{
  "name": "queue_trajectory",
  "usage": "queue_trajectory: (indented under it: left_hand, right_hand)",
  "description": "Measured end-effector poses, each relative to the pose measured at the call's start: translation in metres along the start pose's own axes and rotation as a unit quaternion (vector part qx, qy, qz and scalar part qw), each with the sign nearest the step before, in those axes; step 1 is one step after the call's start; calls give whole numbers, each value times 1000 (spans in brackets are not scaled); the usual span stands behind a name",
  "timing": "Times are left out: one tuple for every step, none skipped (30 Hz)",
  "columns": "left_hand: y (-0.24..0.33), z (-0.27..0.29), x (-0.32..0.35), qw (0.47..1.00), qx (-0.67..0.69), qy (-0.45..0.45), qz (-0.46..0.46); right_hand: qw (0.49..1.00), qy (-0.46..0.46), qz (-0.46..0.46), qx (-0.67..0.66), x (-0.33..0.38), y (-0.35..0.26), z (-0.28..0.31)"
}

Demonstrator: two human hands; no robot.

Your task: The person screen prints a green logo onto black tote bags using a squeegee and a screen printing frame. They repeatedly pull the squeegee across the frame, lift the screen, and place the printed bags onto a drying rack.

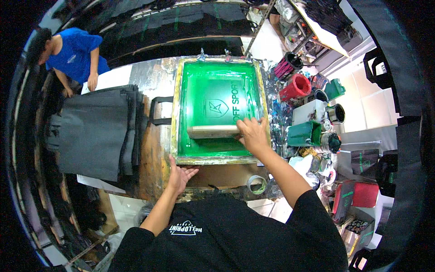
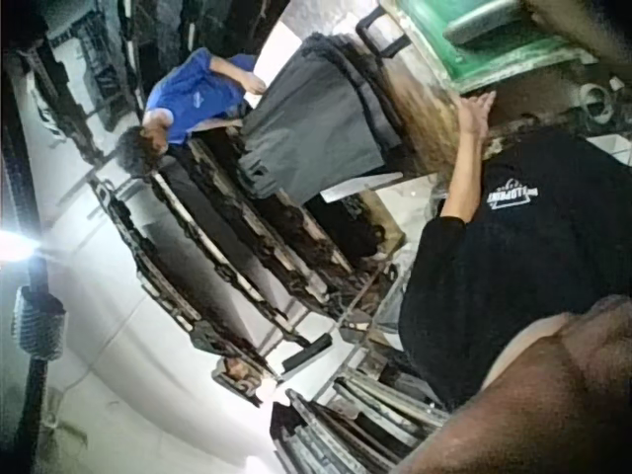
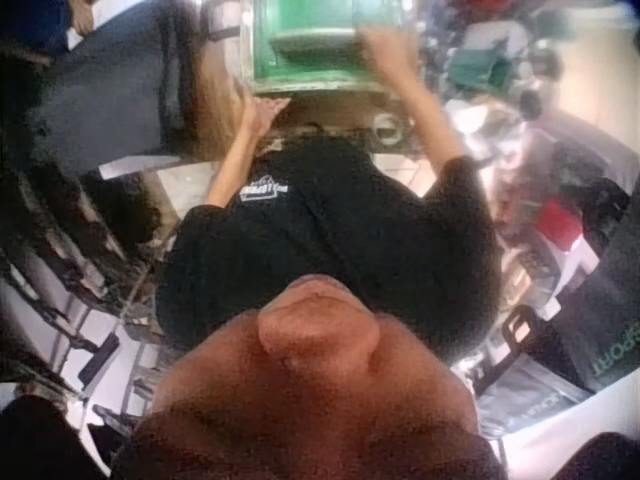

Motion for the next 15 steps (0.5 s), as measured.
queue_trajectory:
  left_hand:
    - [1,0,0,1000,-1,-5,3]
    - [2,1,1,1000,-1,-8,5]
    - [3,0,1,1000,-1,-12,9]
    - [5,-3,3,1000,-7,-9,10]
    - [5,-3,3,1000,-12,-24,5]
    - [4,-1,2,999,-15,-38,0]
    - [2,2,1,999,-17,-52,-5]
    - [-3,9,-4,999,2,-29,16]
    - [-1,8,-3,998,-5,-55,7]
    - [0,5,-1,999,-5,-50,16]
    - [1,3,-2,999,-5,-44,25]
    - [0,5,-4,998,-2,-48,27]
    - [-2,8,-6,998,2,-52,29]
    - [-3,10,-7,998,5,-56,31]
    - [-2,11,-11,998,8,-54,31]
  right_hand:
    - [1000,-1,1,11,-14,6,-4]
    - [1000,-2,3,22,-29,11,-8]
    - [999,-5,3,33,-45,16,-10]
    - [1000,1,0,30,-60,22,-11]
    - [999,6,3,34,-75,29,-14]
    - [999,11,8,39,-91,36,-21]
    - [999,15,13,43,-107,40,-23]
    - [999,3,8,46,-124,45,-25]
    - [999,8,13,51,-141,51,-30]
    - [998,12,18,57,-155,59,-35]
    - [998,15,22,63,-170,67,-40]
    - [997,24,30,61,-186,75,-47]
    - [998,15,26,61,-204,80,-50]
    - [998,6,21,60,-221,84,-53]
    - [998,-3,17,60,-238,88,-57]
Point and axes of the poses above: each hand's wrist, its own x-axis away from the middle knuckle, its own z-axis out of the back of the hand, y = z × x, the point moved 2 cm from there along -x, towards the middle knuckle, and after that the axes turned 5 degrees about -z, right-handed, at the moved point
